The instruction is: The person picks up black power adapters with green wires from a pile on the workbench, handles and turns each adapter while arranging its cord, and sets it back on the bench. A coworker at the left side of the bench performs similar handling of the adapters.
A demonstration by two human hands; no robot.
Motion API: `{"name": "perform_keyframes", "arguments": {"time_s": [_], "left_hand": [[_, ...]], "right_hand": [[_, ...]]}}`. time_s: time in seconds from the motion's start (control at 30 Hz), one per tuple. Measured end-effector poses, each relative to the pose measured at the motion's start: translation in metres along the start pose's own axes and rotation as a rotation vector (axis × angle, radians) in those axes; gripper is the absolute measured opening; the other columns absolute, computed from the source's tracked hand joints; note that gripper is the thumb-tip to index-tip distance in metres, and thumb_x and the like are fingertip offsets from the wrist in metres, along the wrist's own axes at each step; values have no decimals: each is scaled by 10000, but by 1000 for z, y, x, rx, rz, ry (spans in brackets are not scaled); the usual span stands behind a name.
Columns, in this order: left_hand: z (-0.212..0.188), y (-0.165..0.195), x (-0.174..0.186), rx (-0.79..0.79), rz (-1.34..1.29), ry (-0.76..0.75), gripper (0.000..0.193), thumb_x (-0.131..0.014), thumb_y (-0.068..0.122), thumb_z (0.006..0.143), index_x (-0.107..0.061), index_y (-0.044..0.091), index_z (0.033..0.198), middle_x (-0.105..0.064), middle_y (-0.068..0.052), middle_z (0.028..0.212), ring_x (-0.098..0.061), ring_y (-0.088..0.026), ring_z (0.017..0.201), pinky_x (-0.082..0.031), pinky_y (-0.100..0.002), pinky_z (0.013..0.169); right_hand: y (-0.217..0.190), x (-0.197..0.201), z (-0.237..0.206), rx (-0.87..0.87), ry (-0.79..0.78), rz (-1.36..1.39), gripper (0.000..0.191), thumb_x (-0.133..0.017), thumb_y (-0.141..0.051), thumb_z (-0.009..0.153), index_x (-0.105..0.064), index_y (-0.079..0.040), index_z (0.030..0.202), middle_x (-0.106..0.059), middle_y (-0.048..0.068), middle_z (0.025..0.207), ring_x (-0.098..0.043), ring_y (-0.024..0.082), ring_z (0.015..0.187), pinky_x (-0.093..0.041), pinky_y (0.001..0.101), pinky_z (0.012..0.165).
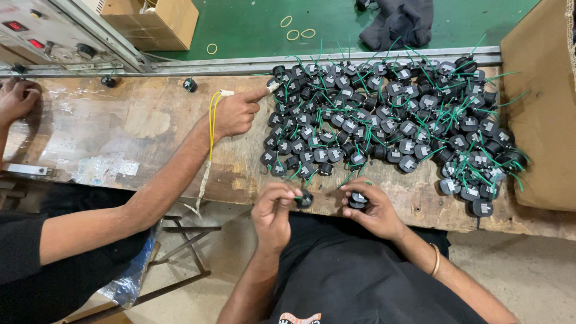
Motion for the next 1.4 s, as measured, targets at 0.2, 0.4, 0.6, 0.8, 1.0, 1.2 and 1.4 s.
{"name": "perform_keyframes", "arguments": {"time_s": [0.2, 0.4, 0.6, 0.8, 1.0, 1.2, 1.4], "left_hand": [[-4, -7, -62, 17, 215, -298, 183, -611, -104, 931, -709, 20, 1022, -662, -83, 989, -667, -187, 890, -548, -278, 793], [4, 3, -72, -49, 269, -280, 214, -692, -92, 920, -736, 46, 1077, -694, -77, 1020, -694, -218, 898, -565, -291, 789], [4, 15, -71, -57, 209, -499, 268, -654, -82, 905, -716, 41, 1134, -705, -92, 1158, -689, -263, 1046, -580, -333, 842], [1, 16, -59, -197, 289, -414, 233, -799, 23, 815, -739, 67, 1036, -747, -87, 1132, -698, -276, 1116, -556, -417, 964], [-10, -14, -52, 75, 205, -213, 191, -853, 35, 794, -667, 31, 839, -743, -72, 917, -727, -226, 900, -565, -361, 834], [-18, -11, -28, -73, 246, -136, 189, -840, 25, 822, -661, 27, 884, -734, -88, 957, -724, -206, 891, -575, -315, 804], [1, -18, 52, -105, 388, 287, 101, -676, 1, 999, -708, 48, 1083, -708, -119, 1122, -698, -224, 1053, -585, -342, 969]], "right_hand": [[-3, -17, -6, 131, -249, -186, 519, -883, -180, 775, -652, -38, 1218, -632, 138, 1154, -622, 307, 1092, -513, 386, 938], [7, -9, -12, 107, -161, -217, 554, -908, -175, 705, -651, 2, 1163, -634, 171, 1160, -623, 338, 1108, -488, 403, 951], [-4, -8, -5, 143, -143, -77, 431, -873, -132, 760, -671, -23, 1125, -663, 146, 1153, -661, 311, 1115, -523, 396, 958], [-2, -6, -2, 111, -9, -125, 414, -812, -102, 745, -668, -4, 1121, -656, 143, 1134, -672, 294, 1063, -536, 381, 916], [-1, -26, -7, 181, -49, -317, 352, -839, -71, 757, -688, -9, 1068, -651, 141, 1090, -670, 284, 1050, -546, 364, 902], [1, -20, -5, 160, -32, -163, 374, -885, -81, 706, -671, -28, 1008, -643, 102, 1066, -674, 233, 994, -552, 365, 854], [10, -3, -7, -70, 62, 359, 295, -848, -95, 807, -560, -69, 869, -534, 61, 1071, -626, 198, 1009, -592, 397, 874]]}}
Point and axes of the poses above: each hand's wrist, its own z-axis towards the middle knuckle, its own x-axis out of the back of the hand, y = z × x, the point moved 7 cm from there along z, towards the middle knuckle
